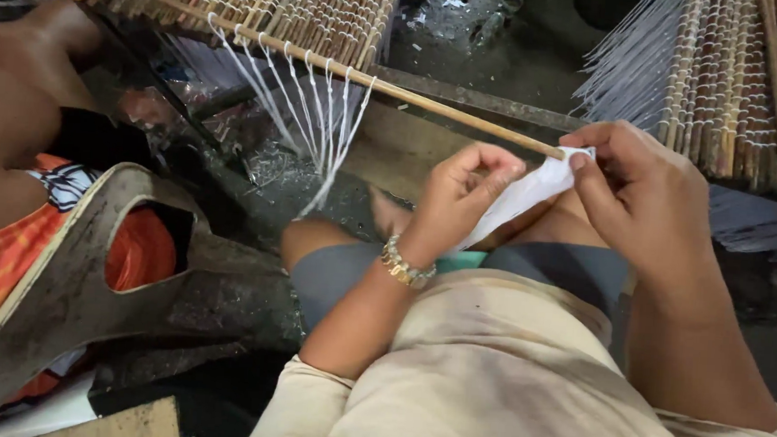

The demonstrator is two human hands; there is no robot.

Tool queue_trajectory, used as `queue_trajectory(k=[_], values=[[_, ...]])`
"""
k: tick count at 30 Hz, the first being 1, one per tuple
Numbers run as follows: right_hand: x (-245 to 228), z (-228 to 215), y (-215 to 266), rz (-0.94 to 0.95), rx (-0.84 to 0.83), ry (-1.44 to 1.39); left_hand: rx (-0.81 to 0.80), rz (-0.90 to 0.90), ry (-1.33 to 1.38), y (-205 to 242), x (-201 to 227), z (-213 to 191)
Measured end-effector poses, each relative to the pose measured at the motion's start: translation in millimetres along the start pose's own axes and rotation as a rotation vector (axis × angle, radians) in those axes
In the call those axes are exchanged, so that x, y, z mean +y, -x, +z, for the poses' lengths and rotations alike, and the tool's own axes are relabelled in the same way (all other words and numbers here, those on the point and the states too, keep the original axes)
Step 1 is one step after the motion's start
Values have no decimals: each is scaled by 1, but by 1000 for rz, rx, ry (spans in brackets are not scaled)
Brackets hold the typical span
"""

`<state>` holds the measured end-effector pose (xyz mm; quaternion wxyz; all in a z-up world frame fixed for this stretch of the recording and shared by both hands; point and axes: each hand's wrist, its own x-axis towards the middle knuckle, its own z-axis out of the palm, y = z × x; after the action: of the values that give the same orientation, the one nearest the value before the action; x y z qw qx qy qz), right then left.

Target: Tying white thread loops onto a wooden rod to prepare a weaving frame

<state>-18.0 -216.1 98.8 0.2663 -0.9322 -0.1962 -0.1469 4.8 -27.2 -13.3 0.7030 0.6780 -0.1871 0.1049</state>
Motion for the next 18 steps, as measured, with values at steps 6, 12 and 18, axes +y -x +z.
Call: queue_trajectory(k=[6, 12, 18], values=[[-6, 0, -3, -48, -36, -55, 35, 19, -51, 0, -10, 7], [-4, 0, 0, -22, -11, -7, 132, -102, 461, 1, -10, 10], [-7, 1, -3, -24, -30, -91, 108, 4, -68, 1, 9, 9]])
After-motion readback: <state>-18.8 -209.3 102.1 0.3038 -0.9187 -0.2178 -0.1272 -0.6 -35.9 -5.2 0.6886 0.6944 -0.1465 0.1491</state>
